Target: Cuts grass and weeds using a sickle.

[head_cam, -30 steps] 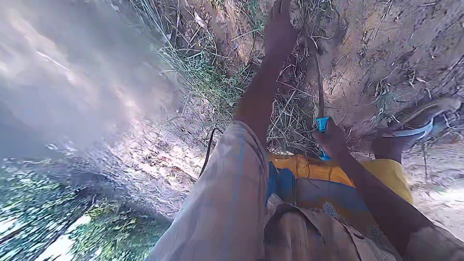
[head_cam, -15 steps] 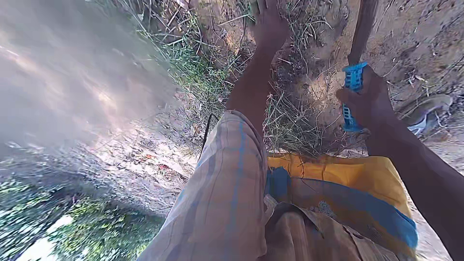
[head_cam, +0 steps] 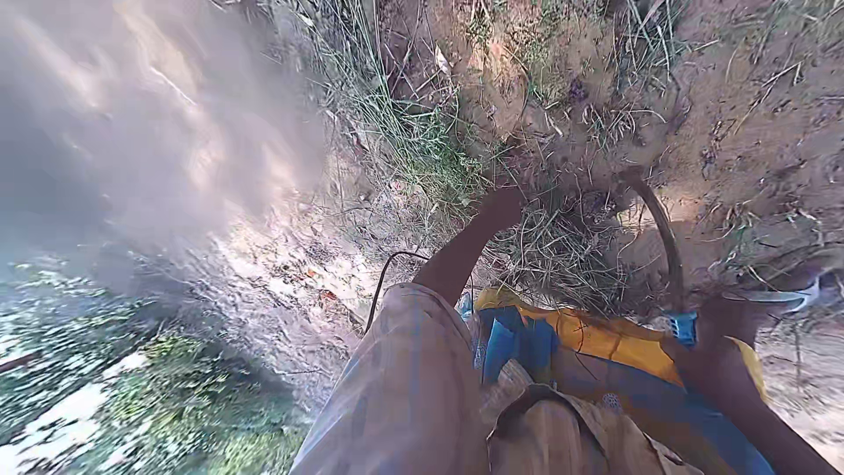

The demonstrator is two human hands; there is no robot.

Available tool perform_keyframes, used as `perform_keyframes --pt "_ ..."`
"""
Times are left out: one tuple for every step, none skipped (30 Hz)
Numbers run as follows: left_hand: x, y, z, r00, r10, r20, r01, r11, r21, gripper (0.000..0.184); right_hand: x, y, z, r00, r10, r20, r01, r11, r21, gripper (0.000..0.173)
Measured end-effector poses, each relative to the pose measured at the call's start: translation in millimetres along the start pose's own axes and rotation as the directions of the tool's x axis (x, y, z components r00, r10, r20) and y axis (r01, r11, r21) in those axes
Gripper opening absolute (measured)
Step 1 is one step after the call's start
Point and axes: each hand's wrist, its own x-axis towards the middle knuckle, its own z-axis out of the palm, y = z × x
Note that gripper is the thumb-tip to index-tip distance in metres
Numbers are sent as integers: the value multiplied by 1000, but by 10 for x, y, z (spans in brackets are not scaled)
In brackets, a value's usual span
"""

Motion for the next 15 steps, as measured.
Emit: perform_keyframes --pt "-57 -87 61 997 -3 -75 2 1000 -11 37 100 -157 -75 996 -78 -49 78 997 -5 42" --pt "-53 -189 89 981 6 -193 -14 999 -42 38 268 -382 -156 985 -151 -84 151 989 -5 44" --pt "-22 -291 71 952 20 -306 -43 997 -68 41 508 -629 -215 969 -222 -104 222 975 -11 46" --pt "43 -375 15 917 21 -397 -61 994 -89 46 794 -917 -257 956 -271 -111 271 962 -12 44" --pt "130 -440 -69 900 2 -436 -50 994 -100 55 1091 -1225 -274 955 -282 -93 283 959 -3 41" --pt "224 -508 -133 903 -28 -429 -15 995 -95 66 1349 -1519 -237 961 -266 -71 266 964 -7 42" --pt "308 -579 -156 912 -68 -404 27 994 -106 76 1543 -1771 -135 973 -226 -46 225 974 -30 45" --pt "366 -655 -148 930 -105 -353 69 991 -114 80 1661 -1940 28 984 -174 -23 173 983 -58 47" --pt "387 -718 -93 948 -141 -285 110 987 -121 81 1700 -2003 228 994 -112 8 112 990 -82 50" --pt "359 -778 27 963 -168 -210 146 983 -114 80 1647 -1937 463 997 -53 54 60 990 -128 52" --pt "311 -877 212 967 -182 -176 159 978 -136 70 1502 -1797 678 995 -6 100 25 982 -187 55" --pt "250 -995 394 967 -195 -166 167 972 -168 60 1316 -1606 844 991 10 136 23 971 -239 58" --pt "163 -1101 576 967 -202 -153 171 966 -192 57 1101 -1350 969 990 -10 143 46 967 -250 60" --pt "64 -1191 783 969 -204 -142 171 961 -217 58 861 -1084 1031 987 3 164 37 970 -241 60" --pt "-22 -1272 959 968 -208 -137 171 955 -243 59 639 -878 1015 975 70 209 -14 966 -259 61"
